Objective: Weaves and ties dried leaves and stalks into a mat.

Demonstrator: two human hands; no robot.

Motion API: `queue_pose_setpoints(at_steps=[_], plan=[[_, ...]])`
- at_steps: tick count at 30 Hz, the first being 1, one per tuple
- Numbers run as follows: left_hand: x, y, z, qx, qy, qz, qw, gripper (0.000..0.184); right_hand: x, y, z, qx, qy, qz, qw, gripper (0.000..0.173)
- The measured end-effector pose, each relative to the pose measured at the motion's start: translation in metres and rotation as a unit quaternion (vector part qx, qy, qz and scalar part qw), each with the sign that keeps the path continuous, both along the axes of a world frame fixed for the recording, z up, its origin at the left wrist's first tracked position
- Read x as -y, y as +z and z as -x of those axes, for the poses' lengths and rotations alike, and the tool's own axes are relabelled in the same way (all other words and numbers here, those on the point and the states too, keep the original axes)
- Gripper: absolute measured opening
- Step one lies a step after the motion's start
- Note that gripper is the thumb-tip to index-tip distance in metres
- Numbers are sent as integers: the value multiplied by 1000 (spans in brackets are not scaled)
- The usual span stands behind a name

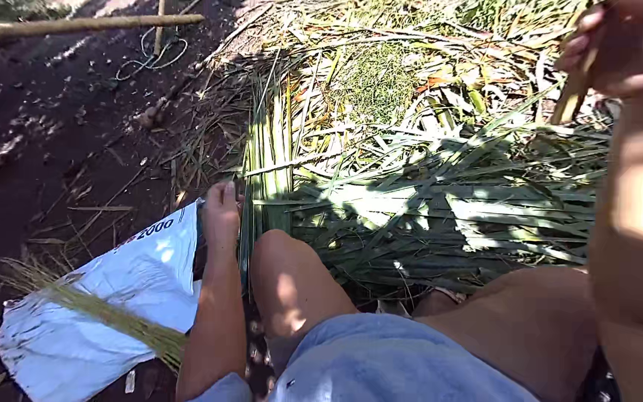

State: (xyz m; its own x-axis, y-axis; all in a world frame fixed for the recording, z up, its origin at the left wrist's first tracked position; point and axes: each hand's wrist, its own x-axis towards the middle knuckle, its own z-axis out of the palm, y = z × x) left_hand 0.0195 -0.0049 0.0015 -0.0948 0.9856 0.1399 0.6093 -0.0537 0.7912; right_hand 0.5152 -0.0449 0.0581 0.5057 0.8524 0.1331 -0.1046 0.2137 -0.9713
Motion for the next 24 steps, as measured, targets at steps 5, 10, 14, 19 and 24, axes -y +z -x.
queue_pose_setpoints(at_steps=[5,10,14,19,24], plan=[[30,3,-73,37,-91,-1,995,28,12,-36,192,8,227,49,973,29],[52,-7,-91,48,-156,-24,986,22,23,-93,232,-32,366,34,929,31],[61,-15,-87,73,-194,13,978,22,32,-101,228,-71,387,71,916,21],[61,-28,-78,98,-213,72,970,21,40,-106,225,-111,379,115,911,19],[64,-30,-66,46,-203,90,974,22,40,-106,214,-90,364,135,917,19]])
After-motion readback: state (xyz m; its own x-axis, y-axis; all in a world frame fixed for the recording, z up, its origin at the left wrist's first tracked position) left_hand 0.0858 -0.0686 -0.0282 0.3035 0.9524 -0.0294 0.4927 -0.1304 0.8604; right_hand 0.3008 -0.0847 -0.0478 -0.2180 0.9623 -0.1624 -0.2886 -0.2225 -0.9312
